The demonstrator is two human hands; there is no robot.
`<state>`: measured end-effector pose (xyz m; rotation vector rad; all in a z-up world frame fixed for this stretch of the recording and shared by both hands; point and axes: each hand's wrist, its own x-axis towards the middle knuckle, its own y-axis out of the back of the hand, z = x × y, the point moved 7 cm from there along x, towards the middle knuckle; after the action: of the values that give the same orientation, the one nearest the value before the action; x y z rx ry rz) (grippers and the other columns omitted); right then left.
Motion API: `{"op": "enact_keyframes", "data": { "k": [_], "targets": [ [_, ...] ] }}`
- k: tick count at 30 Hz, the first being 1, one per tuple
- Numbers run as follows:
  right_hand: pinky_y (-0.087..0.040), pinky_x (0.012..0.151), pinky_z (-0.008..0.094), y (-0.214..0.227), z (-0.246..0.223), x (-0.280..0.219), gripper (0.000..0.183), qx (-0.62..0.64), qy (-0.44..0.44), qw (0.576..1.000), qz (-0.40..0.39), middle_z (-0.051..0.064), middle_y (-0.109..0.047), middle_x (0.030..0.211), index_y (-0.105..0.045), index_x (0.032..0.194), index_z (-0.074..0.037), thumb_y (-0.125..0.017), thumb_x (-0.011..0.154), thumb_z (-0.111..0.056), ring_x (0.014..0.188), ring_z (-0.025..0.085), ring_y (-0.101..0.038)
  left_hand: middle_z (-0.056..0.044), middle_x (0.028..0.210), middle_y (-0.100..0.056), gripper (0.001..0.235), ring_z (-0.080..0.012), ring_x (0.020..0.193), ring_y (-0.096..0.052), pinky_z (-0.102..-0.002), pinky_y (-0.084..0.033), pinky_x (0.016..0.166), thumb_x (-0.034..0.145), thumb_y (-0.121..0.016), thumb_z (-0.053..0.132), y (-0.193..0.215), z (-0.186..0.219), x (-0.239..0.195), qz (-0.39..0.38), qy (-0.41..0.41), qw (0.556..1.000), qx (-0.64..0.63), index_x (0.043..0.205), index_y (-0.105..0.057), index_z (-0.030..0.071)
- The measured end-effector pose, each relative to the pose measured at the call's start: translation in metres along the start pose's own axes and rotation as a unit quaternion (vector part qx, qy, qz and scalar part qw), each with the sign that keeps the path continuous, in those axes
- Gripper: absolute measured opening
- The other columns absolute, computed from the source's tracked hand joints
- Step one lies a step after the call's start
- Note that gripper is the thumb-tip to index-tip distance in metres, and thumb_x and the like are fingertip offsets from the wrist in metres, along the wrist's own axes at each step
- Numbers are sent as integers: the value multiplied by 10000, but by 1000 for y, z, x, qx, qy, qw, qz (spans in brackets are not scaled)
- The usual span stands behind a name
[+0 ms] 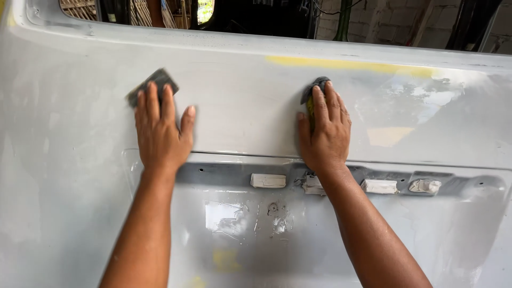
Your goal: The person sands the surface of a white car door using a sanding block and a cloth. They repeatedly wipe the sanded area and dip the cloth into a bucket of water to clean it before continuing to sand different sections of the door.
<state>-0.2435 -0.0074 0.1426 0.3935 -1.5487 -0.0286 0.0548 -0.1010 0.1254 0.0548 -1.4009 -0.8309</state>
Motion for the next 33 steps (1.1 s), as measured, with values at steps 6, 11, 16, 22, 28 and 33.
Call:
{"op": "enact_keyframes", "data": {
  "k": [6,11,16,22,28,33],
  "targets": [
    [-359,1219,526,-18,-10,-12,478,9,47,998,-41,164,-478,1605,-511,1541,-108,-530,1076,-219,1477,384,-448,-179,1702,-193,1012,-391,1581,-170,-561,-170,1264,907,-319,855,-35,135,-100,-68,-219,973,-12,1607,-349,125],
    [-373,1211,501,5,32,3,460,4,-9,999,-44,155,-469,1608,-510,1545,-119,-526,1090,-186,1449,366,-473,-209,1719,-222,921,-416,1583,-207,-573,-189,1269,983,-372,740,8,18,-66,-1,-120,993,-14,1633,-352,87],
    [-310,1117,521,-27,-25,48,512,30,-127,991,29,273,-425,1541,-480,1500,14,-588,1022,-134,1366,446,-395,-268,1646,-286,870,-458,1532,-245,-606,-220,1207,982,-461,676,35,-26,-75,45,-33,998,38,1563,-400,33],
    [-246,1209,486,-134,-216,80,470,68,76,989,-108,164,-419,1587,-508,1487,-87,-502,1020,-144,1449,325,-388,-290,1620,-324,843,-470,1529,-257,-626,-251,1206,984,-518,622,39,-34,-83,45,-56,997,21,1535,-433,-11],
    [-273,1240,483,-90,-160,29,397,94,143,974,-150,73,-458,1594,-539,1488,-178,-515,1092,-181,1466,257,-429,-300,1624,-327,794,-475,1536,-271,-620,-248,1215,1003,-524,584,43,-29,-76,48,-76,996,16,1522,-449,-13],
    [-406,1117,470,7,11,6,373,-3,-169,982,83,209,-544,1500,-585,1431,-53,-574,1062,-107,1356,373,-487,-312,1623,-308,865,-488,1516,-274,-626,-245,1211,1001,-455,647,43,-30,-81,58,-87,994,20,1548,-407,-21]
  ]
}}
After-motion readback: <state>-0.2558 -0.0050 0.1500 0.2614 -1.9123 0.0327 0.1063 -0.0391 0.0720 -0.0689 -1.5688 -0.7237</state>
